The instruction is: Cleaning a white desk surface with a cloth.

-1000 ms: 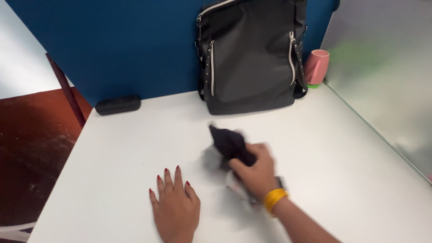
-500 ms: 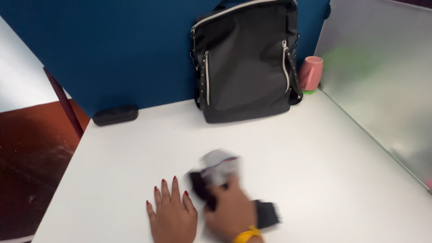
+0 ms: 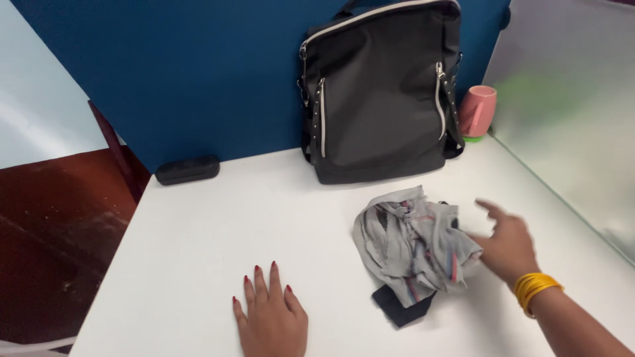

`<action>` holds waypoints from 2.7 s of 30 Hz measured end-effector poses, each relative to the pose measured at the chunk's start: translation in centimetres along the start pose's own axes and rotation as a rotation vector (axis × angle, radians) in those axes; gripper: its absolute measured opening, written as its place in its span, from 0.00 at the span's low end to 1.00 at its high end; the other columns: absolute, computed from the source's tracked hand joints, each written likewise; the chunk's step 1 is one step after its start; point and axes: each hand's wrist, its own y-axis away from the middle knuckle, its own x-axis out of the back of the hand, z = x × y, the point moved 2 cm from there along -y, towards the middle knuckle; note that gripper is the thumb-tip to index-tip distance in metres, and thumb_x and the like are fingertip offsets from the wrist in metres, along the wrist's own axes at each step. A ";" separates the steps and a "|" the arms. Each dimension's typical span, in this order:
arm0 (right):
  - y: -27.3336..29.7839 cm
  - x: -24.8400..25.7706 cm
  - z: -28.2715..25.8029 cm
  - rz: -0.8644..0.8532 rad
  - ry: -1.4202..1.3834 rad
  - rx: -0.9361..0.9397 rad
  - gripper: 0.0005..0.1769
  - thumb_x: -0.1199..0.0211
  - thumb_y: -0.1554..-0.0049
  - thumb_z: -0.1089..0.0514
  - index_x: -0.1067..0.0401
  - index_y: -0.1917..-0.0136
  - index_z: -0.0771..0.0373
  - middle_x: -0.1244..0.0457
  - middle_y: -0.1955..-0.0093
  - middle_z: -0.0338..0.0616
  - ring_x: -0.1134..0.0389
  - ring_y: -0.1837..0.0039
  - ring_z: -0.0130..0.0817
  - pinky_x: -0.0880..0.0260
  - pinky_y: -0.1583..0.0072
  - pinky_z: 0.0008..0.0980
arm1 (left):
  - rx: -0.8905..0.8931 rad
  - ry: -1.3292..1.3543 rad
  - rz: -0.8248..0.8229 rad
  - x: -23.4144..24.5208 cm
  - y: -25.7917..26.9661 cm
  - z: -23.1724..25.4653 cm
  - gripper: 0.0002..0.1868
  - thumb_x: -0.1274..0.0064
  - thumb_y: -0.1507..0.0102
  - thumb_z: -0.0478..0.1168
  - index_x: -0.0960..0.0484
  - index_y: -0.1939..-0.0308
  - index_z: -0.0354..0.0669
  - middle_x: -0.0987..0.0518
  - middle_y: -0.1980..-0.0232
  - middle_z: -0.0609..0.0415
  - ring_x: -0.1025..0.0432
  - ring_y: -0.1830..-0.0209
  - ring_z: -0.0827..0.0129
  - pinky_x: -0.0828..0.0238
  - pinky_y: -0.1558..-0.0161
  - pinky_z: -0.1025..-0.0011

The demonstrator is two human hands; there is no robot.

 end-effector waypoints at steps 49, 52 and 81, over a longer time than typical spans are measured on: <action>9.5 -6.9 -17.1 -0.100 0.438 0.418 0.27 0.40 0.47 0.54 0.26 0.36 0.32 0.42 0.27 0.36 0.41 0.31 0.50 0.36 0.35 0.56 | -0.113 0.118 0.257 0.5 1.3 -0.6 0.28 0.59 0.35 0.49 0.30 0.30 0.53 0.34 0.25 0.49 0.43 0.24 0.55 0.53 0.28 0.49; 10.2 -6.1 -14.5 -0.135 0.457 0.239 0.28 0.42 0.44 0.50 0.29 0.31 0.30 0.43 0.25 0.36 0.41 0.32 0.54 0.39 0.34 0.61 | -0.089 0.110 0.201 0.8 1.1 -0.4 0.30 0.61 0.35 0.50 0.31 0.28 0.53 0.36 0.25 0.50 0.44 0.24 0.56 0.55 0.27 0.50; 9.7 -11.1 -9.1 0.034 0.498 0.297 0.43 0.36 0.57 0.33 0.31 0.29 0.46 0.48 0.23 0.44 0.51 0.21 0.46 0.55 0.38 0.80 | -0.051 0.069 0.122 0.6 0.8 -0.1 0.30 0.64 0.33 0.48 0.35 0.25 0.58 0.39 0.21 0.56 0.48 0.23 0.59 0.58 0.26 0.50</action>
